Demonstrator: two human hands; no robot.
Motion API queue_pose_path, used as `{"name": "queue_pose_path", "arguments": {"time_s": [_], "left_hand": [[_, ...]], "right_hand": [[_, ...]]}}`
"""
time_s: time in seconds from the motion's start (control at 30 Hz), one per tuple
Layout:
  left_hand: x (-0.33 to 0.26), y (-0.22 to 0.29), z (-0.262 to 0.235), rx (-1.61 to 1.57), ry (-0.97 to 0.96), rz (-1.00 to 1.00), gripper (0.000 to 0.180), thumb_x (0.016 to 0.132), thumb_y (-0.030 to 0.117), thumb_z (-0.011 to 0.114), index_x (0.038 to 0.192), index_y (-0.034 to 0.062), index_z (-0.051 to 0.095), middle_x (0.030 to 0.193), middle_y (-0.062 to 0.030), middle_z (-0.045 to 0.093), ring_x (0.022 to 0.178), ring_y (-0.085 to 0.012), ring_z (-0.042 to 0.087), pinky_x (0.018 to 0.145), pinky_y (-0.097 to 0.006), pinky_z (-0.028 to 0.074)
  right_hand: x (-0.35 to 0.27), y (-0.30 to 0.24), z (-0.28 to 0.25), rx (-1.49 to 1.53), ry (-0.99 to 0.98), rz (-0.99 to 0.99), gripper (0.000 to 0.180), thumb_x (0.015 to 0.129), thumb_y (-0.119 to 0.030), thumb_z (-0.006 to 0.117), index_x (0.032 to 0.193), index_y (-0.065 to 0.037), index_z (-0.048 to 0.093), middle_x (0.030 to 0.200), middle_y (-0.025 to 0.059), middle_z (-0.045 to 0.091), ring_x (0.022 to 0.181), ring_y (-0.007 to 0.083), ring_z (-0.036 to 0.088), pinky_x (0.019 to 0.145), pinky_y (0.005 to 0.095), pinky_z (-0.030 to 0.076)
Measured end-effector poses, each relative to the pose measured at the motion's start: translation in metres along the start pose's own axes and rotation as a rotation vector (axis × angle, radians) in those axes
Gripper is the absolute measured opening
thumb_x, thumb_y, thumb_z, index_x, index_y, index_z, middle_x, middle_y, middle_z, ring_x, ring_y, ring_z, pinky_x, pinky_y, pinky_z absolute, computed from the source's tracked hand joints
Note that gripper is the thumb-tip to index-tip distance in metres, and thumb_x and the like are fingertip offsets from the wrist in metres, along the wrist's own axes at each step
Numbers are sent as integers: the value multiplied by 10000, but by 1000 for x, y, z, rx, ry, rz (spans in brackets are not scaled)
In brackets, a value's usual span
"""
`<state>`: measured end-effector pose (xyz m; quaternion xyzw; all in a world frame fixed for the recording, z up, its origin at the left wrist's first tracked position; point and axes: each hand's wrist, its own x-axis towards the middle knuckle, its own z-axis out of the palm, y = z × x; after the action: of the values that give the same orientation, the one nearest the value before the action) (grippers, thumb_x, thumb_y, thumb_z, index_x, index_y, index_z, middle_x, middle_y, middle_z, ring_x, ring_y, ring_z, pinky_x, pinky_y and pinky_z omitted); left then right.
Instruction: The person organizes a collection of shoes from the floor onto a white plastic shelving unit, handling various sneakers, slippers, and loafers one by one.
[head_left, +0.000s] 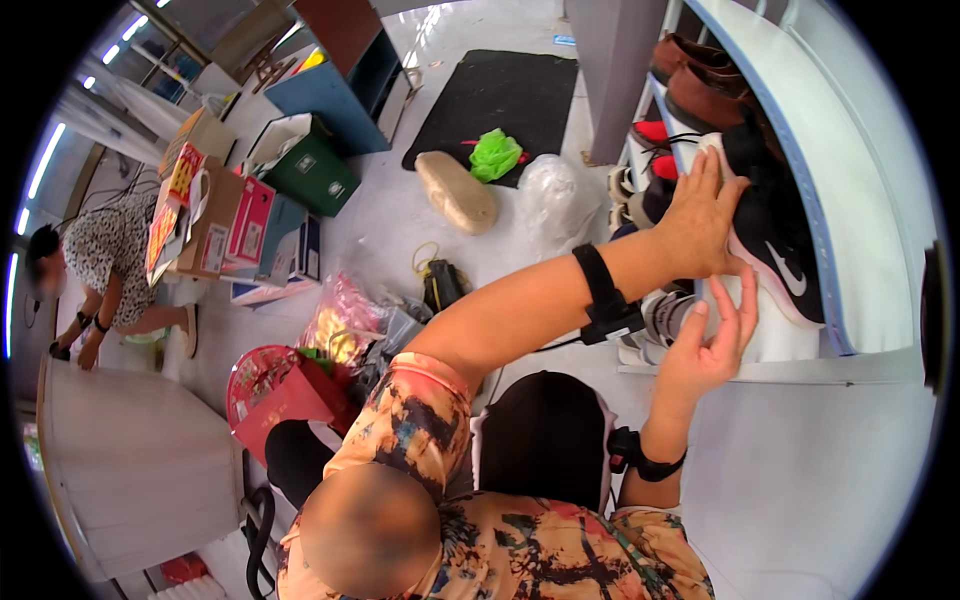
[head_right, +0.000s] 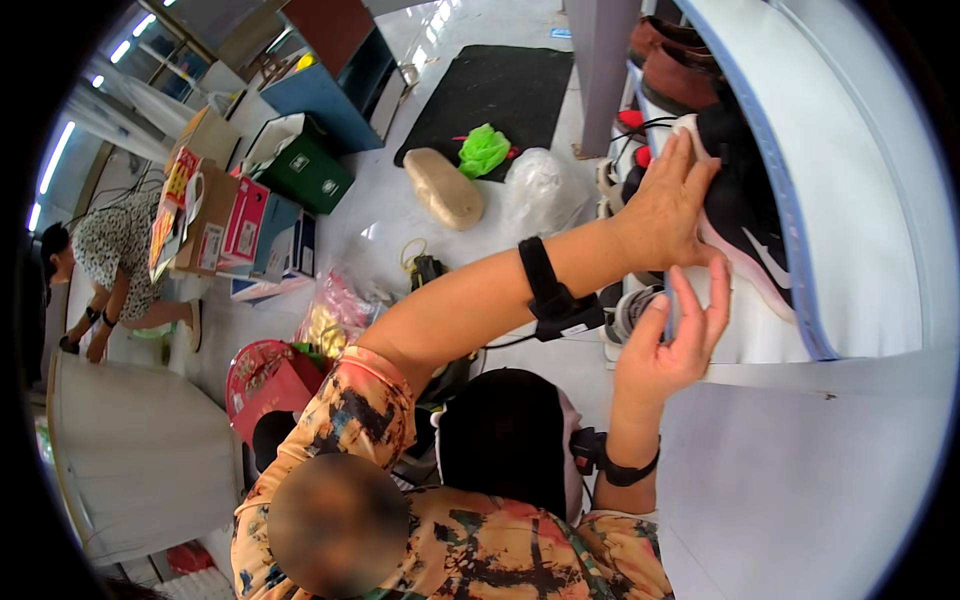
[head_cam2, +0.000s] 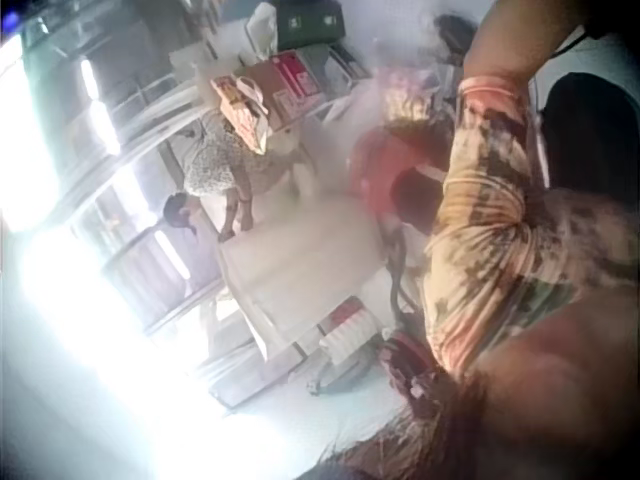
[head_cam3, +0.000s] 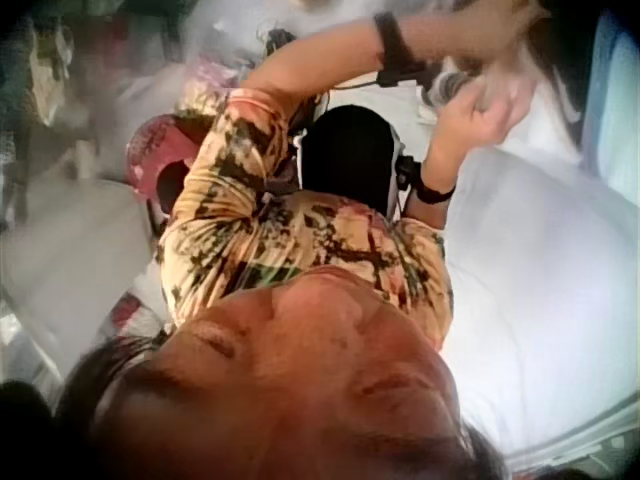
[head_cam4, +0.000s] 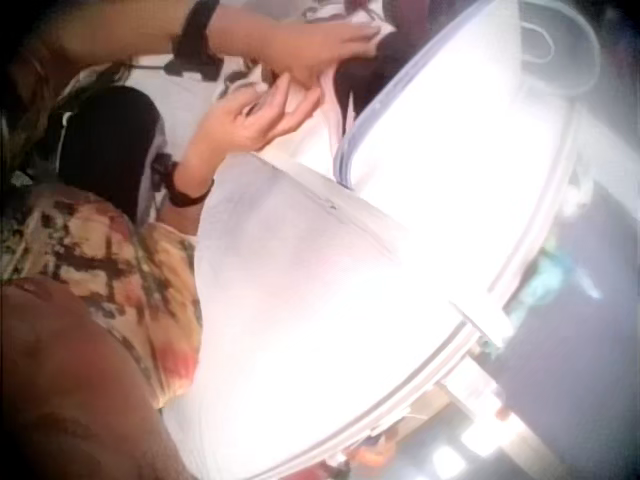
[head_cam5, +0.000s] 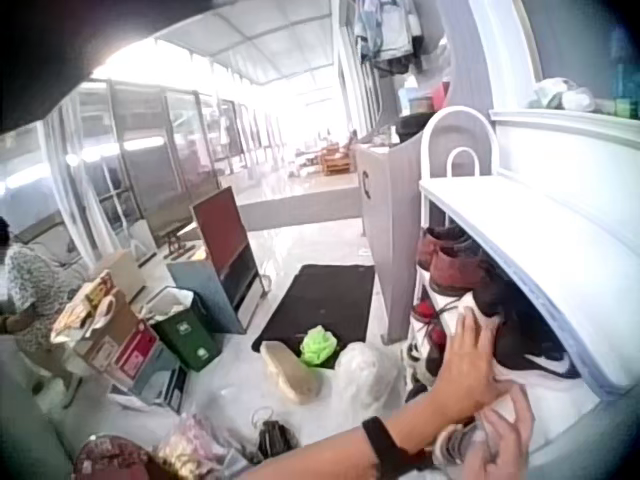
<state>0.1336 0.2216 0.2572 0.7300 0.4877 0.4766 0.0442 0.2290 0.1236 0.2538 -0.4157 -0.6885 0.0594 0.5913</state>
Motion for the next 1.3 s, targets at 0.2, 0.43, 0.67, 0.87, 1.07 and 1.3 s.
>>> {"name": "queue_pose_path", "arguments": {"time_s": [0.2,0.43,0.67,0.87,1.07,1.3], "left_hand": [[-95,-72,-89,-26,-50,-116,601,749,235,711,1248,32,447,1272,-200,466,1152,-340,480,954,-379,404],[-284,-158,-274,642,-358,-914,244,797,244,603,915,34,644,854,-200,635,800,-304,631,695,-380,499],[-421,-86,-176,339,-899,-1180,396,788,420,567,795,33,654,760,-172,652,726,-311,638,676,-417,502],[-420,-74,-134,411,-422,-1509,495,752,498,621,799,6,613,775,-191,636,763,-344,626,674,-423,490],[-451,-93,-112,-191,284,-1809,391,764,301,678,932,-37,574,772,-148,622,634,-260,603,546,-349,465],[-402,-86,-137,-905,530,-1745,149,852,210,607,811,79,549,593,57,454,449,-35,395,379,-172,269]], "right_hand": [[-10,-4,-4,340,-192,-2,199,789,49,510,961,60,608,1026,174,618,925,273,606,794,308,473],[-36,7,60,528,-1288,555,204,841,-56,555,1003,61,601,936,122,652,891,165,610,786,289,468],[-137,97,231,443,-1347,783,390,770,-176,658,1081,47,581,937,113,655,867,176,609,779,290,473],[-175,75,356,-163,-1145,287,802,667,-274,753,1332,-48,365,1287,226,439,1180,355,442,981,411,373],[-175,35,408,-417,-1122,-135,989,647,-351,766,1421,-132,192,1295,197,404,1186,324,414,1059,508,231],[-146,98,402,168,-940,557,590,695,-368,673,1136,-22,488,975,171,623,853,306,618,722,398,483]]}}
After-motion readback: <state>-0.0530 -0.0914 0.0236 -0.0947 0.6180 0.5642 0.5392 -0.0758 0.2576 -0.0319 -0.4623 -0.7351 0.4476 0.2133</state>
